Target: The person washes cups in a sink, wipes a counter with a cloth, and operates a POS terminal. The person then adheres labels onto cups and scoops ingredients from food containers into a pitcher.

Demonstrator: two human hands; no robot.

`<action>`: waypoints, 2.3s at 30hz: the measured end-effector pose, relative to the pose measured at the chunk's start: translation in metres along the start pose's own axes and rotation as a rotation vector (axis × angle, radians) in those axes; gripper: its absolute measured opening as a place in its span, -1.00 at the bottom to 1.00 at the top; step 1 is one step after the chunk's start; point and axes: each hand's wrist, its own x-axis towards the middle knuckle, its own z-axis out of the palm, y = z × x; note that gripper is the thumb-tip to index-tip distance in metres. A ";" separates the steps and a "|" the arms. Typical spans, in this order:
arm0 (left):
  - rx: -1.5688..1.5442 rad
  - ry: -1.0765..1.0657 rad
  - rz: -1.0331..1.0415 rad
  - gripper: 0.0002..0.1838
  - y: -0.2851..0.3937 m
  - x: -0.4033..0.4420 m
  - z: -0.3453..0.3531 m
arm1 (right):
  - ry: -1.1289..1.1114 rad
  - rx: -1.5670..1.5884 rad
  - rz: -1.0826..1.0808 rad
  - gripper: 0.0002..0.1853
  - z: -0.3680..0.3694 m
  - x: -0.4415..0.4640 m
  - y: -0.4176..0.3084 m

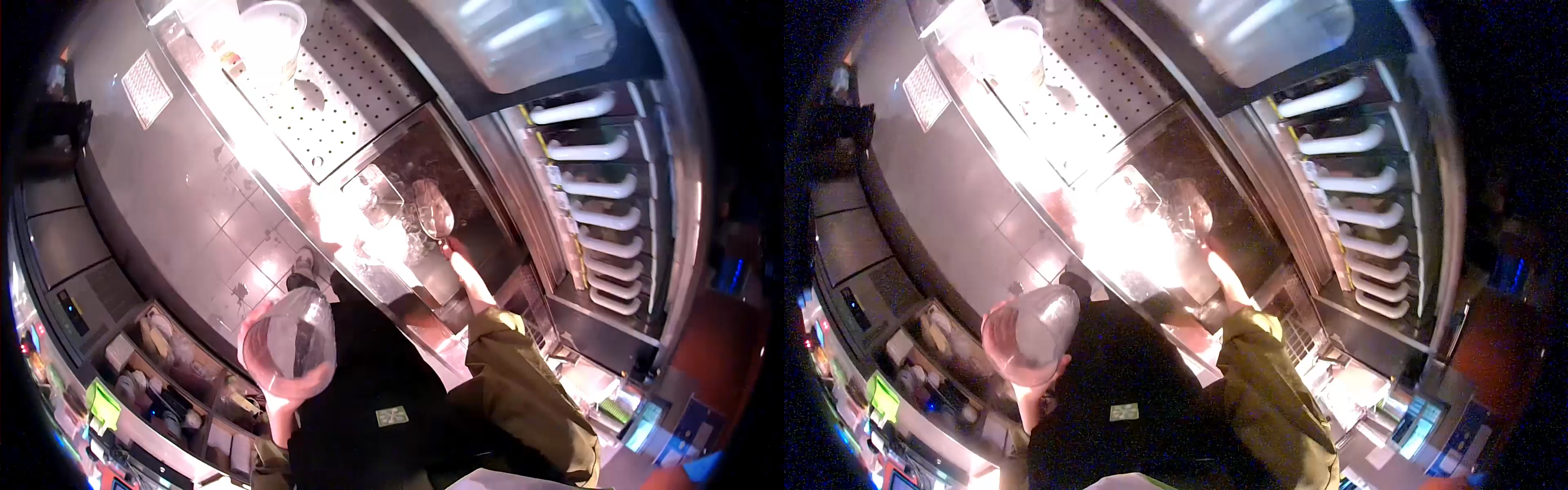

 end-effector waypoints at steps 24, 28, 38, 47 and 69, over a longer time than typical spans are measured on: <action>0.248 -0.502 0.497 -0.07 0.058 0.151 0.062 | -0.071 -0.684 -0.102 -0.67 -0.002 -0.267 -0.438; 0.275 -0.289 0.432 -0.03 0.041 0.153 0.015 | -0.062 -0.532 -0.079 -0.66 0.017 -0.177 -0.351; 0.219 -0.386 0.314 0.15 0.039 0.086 -0.030 | 0.143 -0.798 -0.078 -0.76 0.190 0.034 -0.188; 0.102 -1.081 0.815 0.17 0.117 -0.087 0.136 | 0.727 -0.061 -0.640 -0.77 0.043 -0.269 -0.108; -0.275 -1.806 0.584 0.20 0.120 -0.837 0.539 | 1.591 -0.137 0.052 -0.75 -0.411 -0.866 0.440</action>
